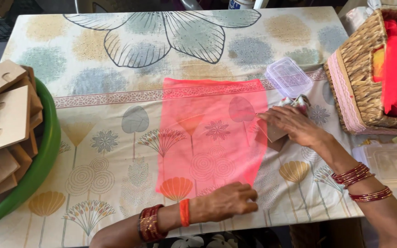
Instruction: The person wraps a small cardboard box in pink fabric, folds the fabric around it, and places the wrapped item into a clear plastic container. Then the person rubs two small cardboard pieces together with a cloth on the table.
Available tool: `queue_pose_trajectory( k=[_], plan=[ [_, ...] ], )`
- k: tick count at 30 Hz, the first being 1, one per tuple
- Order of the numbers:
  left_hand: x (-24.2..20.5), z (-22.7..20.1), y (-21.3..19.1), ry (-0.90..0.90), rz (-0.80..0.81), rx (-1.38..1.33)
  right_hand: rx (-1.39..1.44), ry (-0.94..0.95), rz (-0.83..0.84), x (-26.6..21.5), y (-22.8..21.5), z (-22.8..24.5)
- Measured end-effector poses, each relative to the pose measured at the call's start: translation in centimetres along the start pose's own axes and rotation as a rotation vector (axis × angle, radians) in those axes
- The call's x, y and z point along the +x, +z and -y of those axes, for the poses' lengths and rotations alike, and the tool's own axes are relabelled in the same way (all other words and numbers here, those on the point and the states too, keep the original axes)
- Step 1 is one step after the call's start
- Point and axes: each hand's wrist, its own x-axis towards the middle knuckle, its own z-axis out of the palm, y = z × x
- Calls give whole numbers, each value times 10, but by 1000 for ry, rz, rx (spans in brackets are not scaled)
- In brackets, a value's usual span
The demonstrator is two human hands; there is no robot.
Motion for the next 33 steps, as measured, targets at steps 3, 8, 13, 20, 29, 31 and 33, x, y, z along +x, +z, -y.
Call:
queue_pose_trajectory(
  k=[3, 8, 13, 20, 29, 31, 33],
  plan=[
    [16, -3, 6, 126, 95, -10, -282, -46, -27, -3, 0, 5],
    [29, -7, 9, 279, 143, -205, 231, 30, -27, -9, -25, 12],
    [17, 13, -21, 122, -117, -96, 257, 121, -7, -25, -45, 5],
    [-44, 67, -92, -429, -397, 188, -10, 63, -231, -25, -96, 9],
    [-42, 39, -81, -372, -196, 322, -298, -46, -334, 67, -91, 138],
    [-51, 44, -82, -455, -223, 327, -261, -61, -440, 81, -29, 129],
    [-61, 47, -87, -541, -245, 332, -216, -75, -545, 90, 6, 133]
  ],
)
